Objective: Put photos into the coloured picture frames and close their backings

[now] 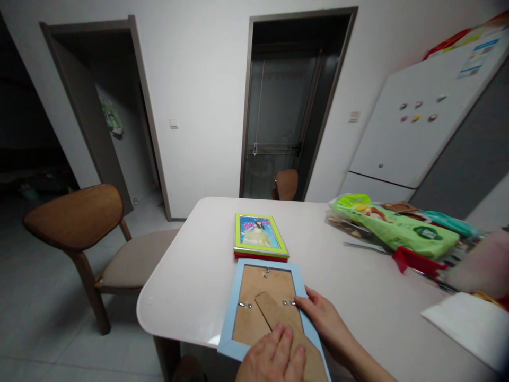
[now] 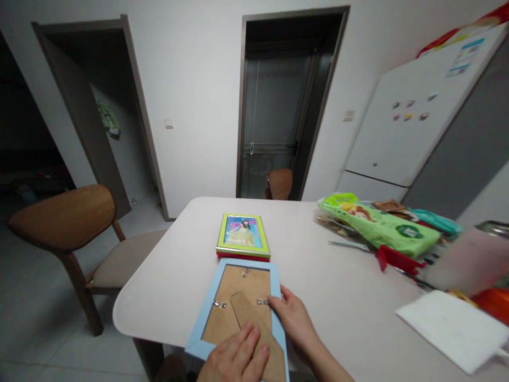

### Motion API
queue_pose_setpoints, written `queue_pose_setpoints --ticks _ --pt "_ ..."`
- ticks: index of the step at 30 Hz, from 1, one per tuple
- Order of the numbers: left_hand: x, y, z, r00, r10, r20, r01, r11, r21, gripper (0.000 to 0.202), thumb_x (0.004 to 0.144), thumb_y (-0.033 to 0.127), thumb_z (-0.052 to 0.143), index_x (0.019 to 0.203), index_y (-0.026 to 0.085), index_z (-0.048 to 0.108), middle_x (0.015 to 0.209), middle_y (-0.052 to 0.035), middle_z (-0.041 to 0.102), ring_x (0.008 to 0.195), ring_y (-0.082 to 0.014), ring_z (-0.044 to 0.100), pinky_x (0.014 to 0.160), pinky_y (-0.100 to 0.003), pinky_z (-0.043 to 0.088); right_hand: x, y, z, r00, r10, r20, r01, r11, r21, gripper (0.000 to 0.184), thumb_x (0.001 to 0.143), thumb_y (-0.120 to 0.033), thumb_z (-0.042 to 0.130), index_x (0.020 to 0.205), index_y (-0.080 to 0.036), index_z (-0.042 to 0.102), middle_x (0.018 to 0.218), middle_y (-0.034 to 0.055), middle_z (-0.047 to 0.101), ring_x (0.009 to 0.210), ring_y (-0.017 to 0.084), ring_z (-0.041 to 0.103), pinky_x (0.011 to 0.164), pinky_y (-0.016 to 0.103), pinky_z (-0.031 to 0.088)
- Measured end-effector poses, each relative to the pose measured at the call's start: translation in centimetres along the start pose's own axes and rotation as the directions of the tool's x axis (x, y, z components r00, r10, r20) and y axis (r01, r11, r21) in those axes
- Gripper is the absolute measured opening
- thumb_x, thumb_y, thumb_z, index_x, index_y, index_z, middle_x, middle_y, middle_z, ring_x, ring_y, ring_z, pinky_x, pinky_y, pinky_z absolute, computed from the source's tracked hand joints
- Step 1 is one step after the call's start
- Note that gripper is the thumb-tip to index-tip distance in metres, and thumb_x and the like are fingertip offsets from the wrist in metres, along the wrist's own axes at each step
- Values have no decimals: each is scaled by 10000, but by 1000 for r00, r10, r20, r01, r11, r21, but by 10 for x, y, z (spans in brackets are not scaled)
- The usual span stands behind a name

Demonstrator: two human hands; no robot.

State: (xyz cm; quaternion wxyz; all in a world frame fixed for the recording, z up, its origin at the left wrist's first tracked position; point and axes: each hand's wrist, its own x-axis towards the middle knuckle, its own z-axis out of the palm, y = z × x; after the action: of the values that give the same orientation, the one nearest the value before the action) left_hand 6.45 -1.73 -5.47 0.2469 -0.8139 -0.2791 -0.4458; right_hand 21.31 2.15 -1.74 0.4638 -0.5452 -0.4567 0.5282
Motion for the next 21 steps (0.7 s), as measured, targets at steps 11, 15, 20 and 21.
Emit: queue_pose_setpoints --ticks 11,15,20,21 --pt "-5 2 25 909 -7 417 27 999 -42 250 821 266 396 1023 185 519 1058 -70 592 991 -207 532 758 -264 479 45 20 -17 934 -353 -56 151 530 -834 418 625 -206 437 1016 -102 541 866 113 609 786 204 552 738 286 406" --pt "7 -2 19 775 -22 632 178 967 -184 347 792 333 457 1092 160 478 1161 -113 509 1075 -236 456 828 -313 445 48 22 -17 922 -388 -15 186 475 -860 489 611 -167 441 1089 -84 499 981 137 551 911 208 508 831 305 371" --pt "15 -42 1 688 -251 681 510 834 -209 481 716 272 503 1171 143 414 1273 -111 380 1179 -238 316 979 -415 260 46 19 -16 923 -383 45 212 407 -889 370 650 -186 449 992 -148 583 1118 123 482 1023 205 463 896 320 335" --pt "13 -53 -1 643 -362 675 591 794 -138 515 705 250 496 1190 113 391 1290 -132 342 1194 -248 284 986 -430 235 46 19 -16 926 -375 55 211 391 -896 336 665 -195 449 960 -154 603 1109 122 488 1018 208 469 894 321 338"
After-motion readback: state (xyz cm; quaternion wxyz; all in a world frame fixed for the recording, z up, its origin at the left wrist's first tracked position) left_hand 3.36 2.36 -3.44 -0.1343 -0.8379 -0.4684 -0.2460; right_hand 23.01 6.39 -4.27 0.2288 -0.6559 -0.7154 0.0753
